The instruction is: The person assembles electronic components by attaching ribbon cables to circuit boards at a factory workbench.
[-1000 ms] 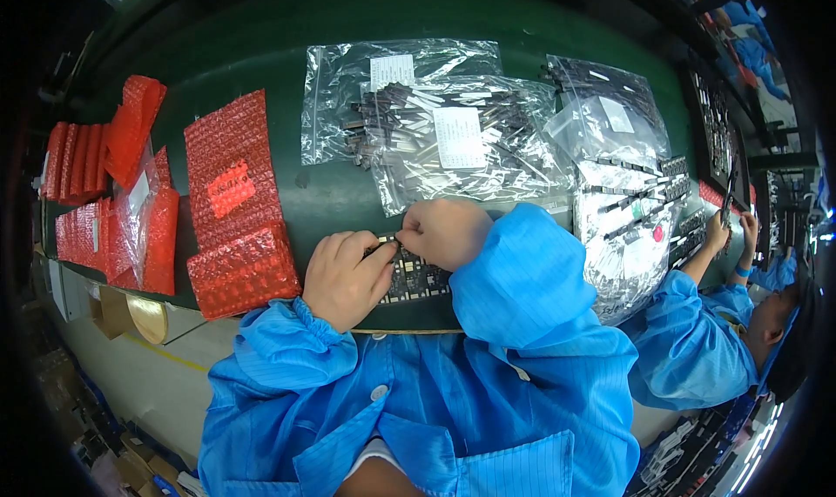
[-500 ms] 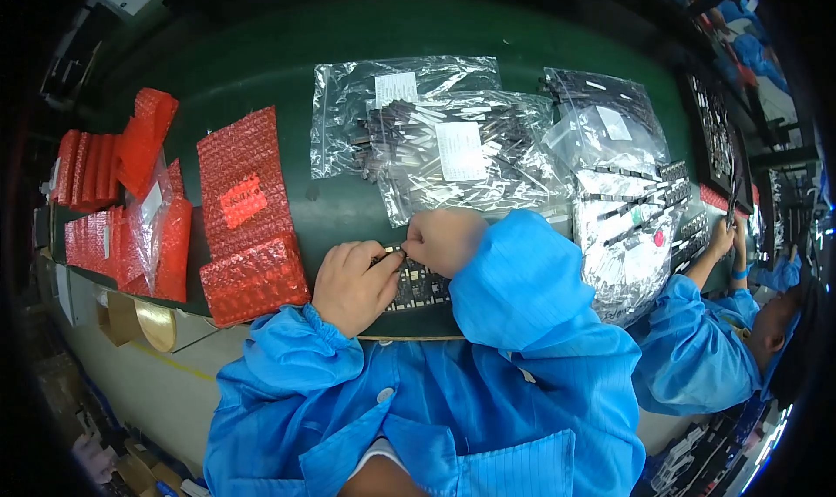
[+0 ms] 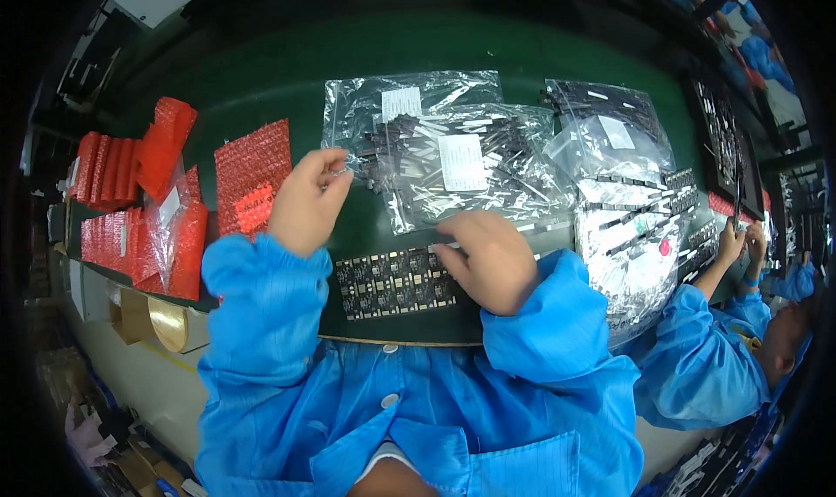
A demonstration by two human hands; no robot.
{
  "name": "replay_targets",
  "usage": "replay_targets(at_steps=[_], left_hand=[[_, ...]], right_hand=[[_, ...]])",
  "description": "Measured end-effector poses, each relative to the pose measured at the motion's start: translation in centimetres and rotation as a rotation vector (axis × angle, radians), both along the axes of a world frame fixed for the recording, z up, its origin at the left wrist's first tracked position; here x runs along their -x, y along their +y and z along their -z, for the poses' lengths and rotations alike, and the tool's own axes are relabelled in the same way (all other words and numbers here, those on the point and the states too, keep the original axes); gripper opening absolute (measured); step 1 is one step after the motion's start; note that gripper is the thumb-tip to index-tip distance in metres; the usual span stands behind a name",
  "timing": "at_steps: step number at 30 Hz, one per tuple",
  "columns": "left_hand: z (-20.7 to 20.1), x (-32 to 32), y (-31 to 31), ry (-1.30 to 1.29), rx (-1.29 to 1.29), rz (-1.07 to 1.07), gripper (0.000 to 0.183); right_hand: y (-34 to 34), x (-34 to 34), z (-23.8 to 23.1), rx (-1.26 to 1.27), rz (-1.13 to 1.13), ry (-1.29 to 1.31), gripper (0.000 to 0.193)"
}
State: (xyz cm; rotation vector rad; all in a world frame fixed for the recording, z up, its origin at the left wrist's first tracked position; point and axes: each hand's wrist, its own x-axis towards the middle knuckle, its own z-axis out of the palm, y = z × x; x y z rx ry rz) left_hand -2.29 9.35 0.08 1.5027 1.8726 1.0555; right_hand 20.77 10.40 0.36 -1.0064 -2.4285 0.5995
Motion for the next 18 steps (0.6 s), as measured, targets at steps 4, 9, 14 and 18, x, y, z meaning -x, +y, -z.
replay_targets(at_steps=[4, 9, 14, 18], left_hand=[[2.8, 1.3, 3.0, 0.101, 0.143, -0.061, 0.033], [3.6, 0.8, 3.9, 0.110, 0.286, 0.007, 0.037], [1.8, 1.4, 3.5, 0.103, 0.293, -0.024, 0.036], [-0.6, 2.9, 2.6, -0.087, 0.273, 0.022, 0.030]], right_hand=[[-0.4, -0.9, 2.1, 0.002, 0.110, 0.242, 0.015], [-0.4, -1.6, 4.5, -0.057, 0.173, 0.301, 0.015], [-0.2, -1.1, 4.5, -0.057, 0.169, 0.280, 0.012], [-0.3, -1.2, 4.7, -0.048, 0.189, 0.301, 0.011]])
